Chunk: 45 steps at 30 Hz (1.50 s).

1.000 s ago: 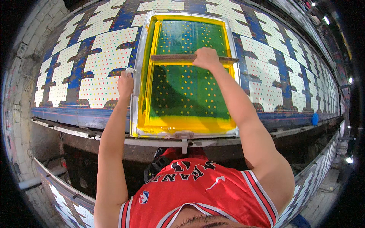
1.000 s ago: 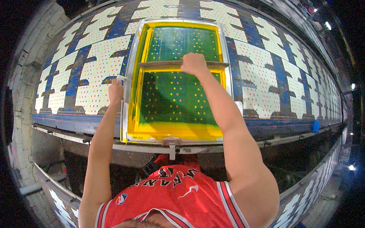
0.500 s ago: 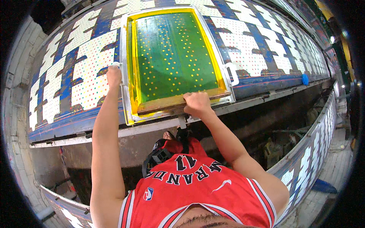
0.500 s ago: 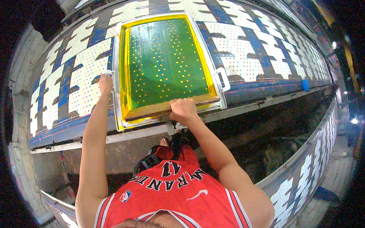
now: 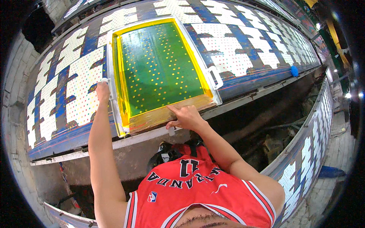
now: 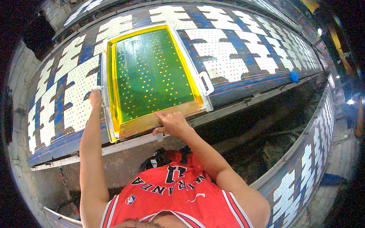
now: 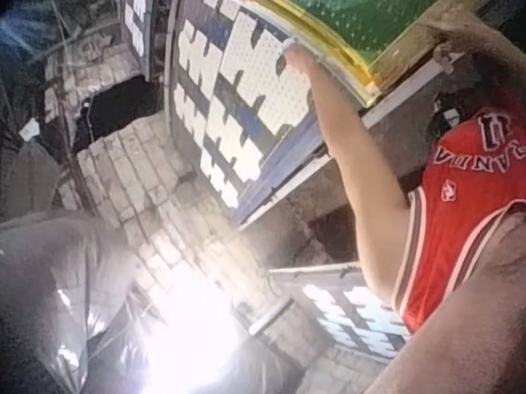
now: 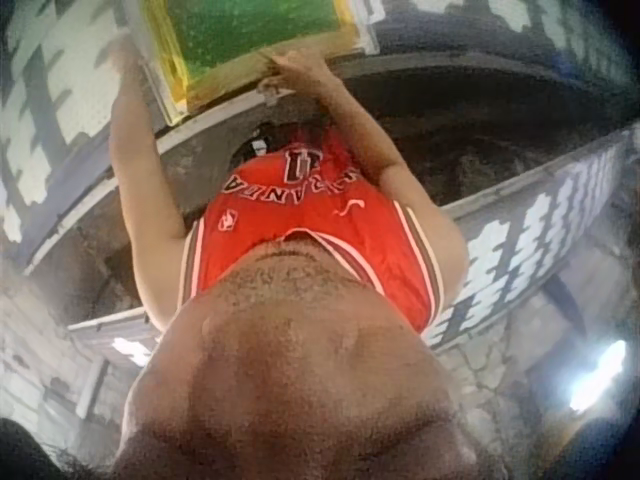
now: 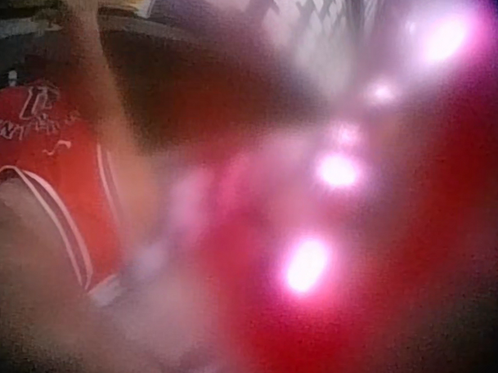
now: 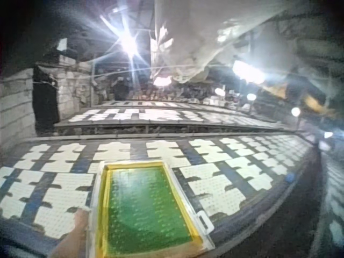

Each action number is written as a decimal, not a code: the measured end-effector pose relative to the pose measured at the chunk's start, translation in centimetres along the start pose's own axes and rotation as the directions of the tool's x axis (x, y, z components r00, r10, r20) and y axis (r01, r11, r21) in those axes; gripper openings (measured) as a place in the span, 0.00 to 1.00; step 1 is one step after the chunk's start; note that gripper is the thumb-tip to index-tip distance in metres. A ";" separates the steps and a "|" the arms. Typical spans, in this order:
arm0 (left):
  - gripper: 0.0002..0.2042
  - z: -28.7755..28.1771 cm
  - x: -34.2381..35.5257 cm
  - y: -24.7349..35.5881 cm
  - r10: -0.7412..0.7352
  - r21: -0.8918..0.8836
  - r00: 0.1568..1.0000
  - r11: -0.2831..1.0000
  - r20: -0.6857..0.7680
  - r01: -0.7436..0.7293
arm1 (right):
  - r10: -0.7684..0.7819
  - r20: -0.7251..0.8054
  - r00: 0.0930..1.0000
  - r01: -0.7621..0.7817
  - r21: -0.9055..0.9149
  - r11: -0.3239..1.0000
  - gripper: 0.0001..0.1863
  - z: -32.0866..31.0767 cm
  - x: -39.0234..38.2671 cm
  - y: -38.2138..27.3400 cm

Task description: The person repeatedly uses a squeegee to spread yellow ink across a green screen-printing frame held over a patterned surface. The person moves the frame along the surface and continues the squeegee strokes throughout the clip.

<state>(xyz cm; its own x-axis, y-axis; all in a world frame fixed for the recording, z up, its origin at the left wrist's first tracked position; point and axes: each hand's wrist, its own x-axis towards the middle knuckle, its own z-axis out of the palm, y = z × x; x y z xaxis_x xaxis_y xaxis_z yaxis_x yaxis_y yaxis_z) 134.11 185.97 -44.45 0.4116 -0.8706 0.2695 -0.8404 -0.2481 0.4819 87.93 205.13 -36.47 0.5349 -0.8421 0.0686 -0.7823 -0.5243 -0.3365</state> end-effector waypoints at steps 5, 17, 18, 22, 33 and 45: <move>0.19 0.7 0.6 -0.5 -0.117 -0.032 0.992 0.993 -0.051 0.115 | 0.186 -0.256 0.949 -0.081 0.371 0.925 0.34 -3.8 0.1 7.5; 0.17 -1.0 -0.1 1.2 -0.288 -0.124 0.956 0.948 0.059 0.293 | 0.484 -0.355 0.800 -0.344 0.389 0.855 0.23 -0.3 -1.7 24.7; 0.17 -0.9 -0.2 1.2 -0.253 -0.137 0.965 0.956 0.064 0.260 | 0.463 -0.365 0.807 -0.324 0.381 0.866 0.22 0.3 -1.6 25.0; 0.16 -1.3 -0.3 1.3 -0.250 -0.204 0.966 0.945 0.059 0.257 | 0.568 -0.213 0.795 -0.361 0.587 0.725 0.17 0.7 -0.9 25.9; 0.14 -2.3 -0.9 3.5 -0.318 -0.229 0.942 0.914 0.107 0.335 | 0.624 -0.171 0.763 -0.413 0.613 0.673 0.08 -0.3 -0.3 25.9; 0.14 -1.3 0.9 -1.1 -0.202 -0.128 0.954 0.964 0.221 0.234 | 0.633 -0.177 0.754 -0.436 0.587 0.682 0.11 0.1 -0.3 25.7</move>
<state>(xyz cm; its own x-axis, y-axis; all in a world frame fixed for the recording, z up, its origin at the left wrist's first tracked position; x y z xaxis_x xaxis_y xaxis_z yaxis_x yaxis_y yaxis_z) 135.86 185.99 -43.70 0.4846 -0.8744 -0.0243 -0.6688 -0.3883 0.6340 67.69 191.96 -45.20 -0.1486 -0.9889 0.0046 -0.5794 0.0833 -0.8108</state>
